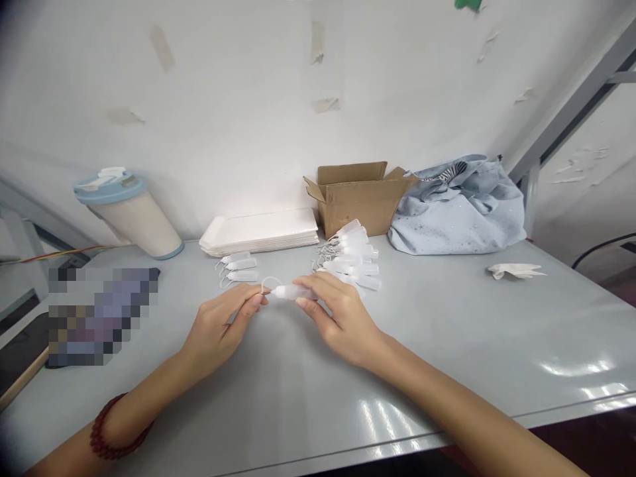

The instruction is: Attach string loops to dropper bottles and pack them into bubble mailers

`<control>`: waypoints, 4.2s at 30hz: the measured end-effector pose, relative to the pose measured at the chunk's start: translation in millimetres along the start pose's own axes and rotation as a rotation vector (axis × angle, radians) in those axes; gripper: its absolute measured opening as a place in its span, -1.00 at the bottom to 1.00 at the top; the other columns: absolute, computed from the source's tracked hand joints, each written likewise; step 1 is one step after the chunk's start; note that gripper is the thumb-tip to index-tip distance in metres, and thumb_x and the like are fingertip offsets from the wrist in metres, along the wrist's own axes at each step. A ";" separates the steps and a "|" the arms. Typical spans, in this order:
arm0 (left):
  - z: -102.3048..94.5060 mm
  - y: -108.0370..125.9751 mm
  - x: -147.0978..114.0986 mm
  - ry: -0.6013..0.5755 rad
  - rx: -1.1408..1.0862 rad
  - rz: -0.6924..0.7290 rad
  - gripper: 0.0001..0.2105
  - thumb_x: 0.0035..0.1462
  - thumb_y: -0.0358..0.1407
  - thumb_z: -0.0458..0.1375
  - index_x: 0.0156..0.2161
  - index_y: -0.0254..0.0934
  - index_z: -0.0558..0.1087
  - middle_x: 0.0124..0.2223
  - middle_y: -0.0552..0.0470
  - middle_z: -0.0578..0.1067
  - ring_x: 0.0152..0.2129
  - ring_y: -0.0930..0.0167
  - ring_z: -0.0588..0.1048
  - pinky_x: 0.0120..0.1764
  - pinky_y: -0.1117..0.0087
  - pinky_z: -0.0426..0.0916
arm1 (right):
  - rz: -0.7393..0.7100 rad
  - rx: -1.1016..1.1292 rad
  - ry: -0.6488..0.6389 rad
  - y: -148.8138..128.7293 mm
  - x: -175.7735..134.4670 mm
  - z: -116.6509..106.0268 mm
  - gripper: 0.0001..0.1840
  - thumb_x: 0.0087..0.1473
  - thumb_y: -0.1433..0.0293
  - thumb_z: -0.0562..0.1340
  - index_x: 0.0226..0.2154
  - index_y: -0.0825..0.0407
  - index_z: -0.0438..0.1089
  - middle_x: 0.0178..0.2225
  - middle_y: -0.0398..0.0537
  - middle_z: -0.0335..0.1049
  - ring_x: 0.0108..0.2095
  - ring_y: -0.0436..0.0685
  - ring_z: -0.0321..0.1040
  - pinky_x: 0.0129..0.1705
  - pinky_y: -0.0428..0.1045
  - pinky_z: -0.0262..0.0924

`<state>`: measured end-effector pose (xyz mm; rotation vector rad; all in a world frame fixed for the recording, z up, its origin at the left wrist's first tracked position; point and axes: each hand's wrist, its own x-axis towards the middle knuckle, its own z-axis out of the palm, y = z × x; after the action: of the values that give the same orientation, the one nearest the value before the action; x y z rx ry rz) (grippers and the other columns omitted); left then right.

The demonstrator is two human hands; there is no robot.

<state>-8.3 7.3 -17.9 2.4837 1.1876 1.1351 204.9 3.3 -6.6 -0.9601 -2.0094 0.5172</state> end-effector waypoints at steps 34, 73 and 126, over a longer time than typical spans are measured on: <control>-1.7 0.4 0.4 -0.058 -0.026 0.060 -0.79 0.27 -0.41 -0.11 -0.27 -0.28 0.37 -0.40 0.03 0.42 -0.45 0.45 0.37 -0.37 0.43 0.28 | -0.146 -0.057 0.010 -3.5 1.1 -5.7 -0.75 0.21 0.47 0.04 -0.09 0.01 0.32 -0.26 0.03 0.40 -0.26 0.12 0.34 -0.28 0.04 0.29; -5.5 1.1 -1.4 -0.178 -0.032 -0.001 -0.78 0.27 -0.43 -0.13 -0.34 -0.29 0.32 -0.49 0.09 0.28 -0.54 0.46 0.24 -0.45 0.46 0.15 | -0.234 -0.141 -0.036 8.4 0.1 3.0 -0.65 0.09 0.67 0.01 -0.11 0.08 0.27 -0.28 0.05 0.35 -0.30 0.11 0.26 -0.31 0.01 0.26; -12.8 17.1 5.8 -0.196 -0.634 -0.647 -0.76 0.16 -0.25 0.03 -0.50 -0.27 0.36 -0.54 0.14 0.35 -0.54 0.49 0.35 -0.44 0.48 0.25 | -0.242 -0.219 0.041 13.1 -5.5 13.3 -0.77 0.16 0.56 0.08 -0.12 0.10 0.28 -0.36 0.03 0.34 -0.40 0.07 0.28 -0.39 -0.04 0.25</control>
<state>-4.6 -2.0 1.8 1.5358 1.1959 0.8700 201.7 7.0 -25.5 -0.8314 -2.1394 0.1472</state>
